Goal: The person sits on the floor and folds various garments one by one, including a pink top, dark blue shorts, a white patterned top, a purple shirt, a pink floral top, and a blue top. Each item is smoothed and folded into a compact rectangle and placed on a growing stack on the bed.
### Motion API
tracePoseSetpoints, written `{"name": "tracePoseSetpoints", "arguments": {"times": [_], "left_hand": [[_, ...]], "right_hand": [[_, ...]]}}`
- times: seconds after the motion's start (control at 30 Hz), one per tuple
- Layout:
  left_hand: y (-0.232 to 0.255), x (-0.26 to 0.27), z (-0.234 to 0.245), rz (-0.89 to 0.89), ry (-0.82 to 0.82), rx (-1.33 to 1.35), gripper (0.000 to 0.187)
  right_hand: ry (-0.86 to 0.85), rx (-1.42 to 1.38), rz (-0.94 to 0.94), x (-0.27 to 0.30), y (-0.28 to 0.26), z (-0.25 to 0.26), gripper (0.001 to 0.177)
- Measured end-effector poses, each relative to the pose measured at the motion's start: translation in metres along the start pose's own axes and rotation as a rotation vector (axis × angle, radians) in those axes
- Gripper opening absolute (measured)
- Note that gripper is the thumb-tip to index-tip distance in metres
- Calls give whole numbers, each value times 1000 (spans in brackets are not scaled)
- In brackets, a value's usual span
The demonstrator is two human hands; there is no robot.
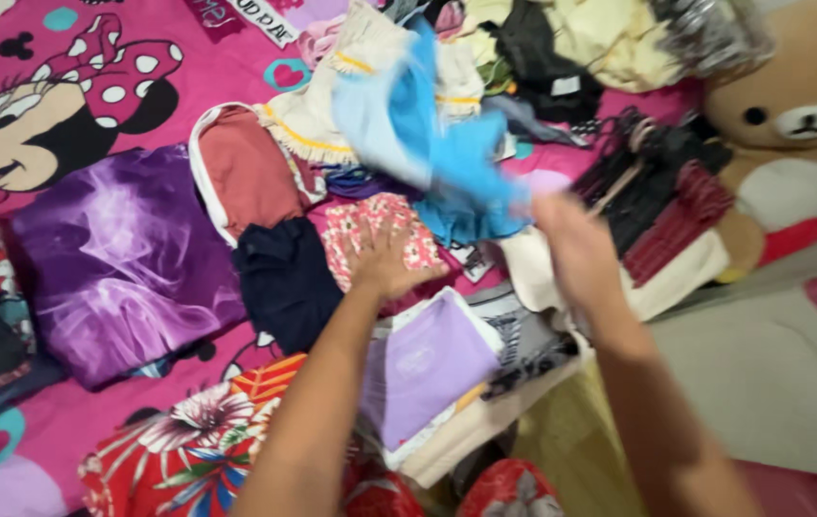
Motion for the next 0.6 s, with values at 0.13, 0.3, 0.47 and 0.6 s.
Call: {"name": "tracePoseSetpoints", "arguments": {"times": [0.13,0.3,0.47,0.6], "left_hand": [[43,3,-7,-223,249,416,71],[140,62,7,-626,538,757,42],[202,199,65,-320,170,757,30],[223,292,87,-417,9,730,38]], "right_hand": [[-63,629,653,103,-60,13,15],[64,344,712,159,-91,30,18],[251,82,543,188,-156,87,36],[299,-302,367,204,-197,120,52]]}}
Point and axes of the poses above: each hand's wrist, its own x-axis away from the middle knuckle, its own z-axis out of the back of the hand, y = z × x, the point moved 1 cm from there along -x, towards the middle knuckle, and after that the axes turned 1 degree about -y, right-handed, at the moved point
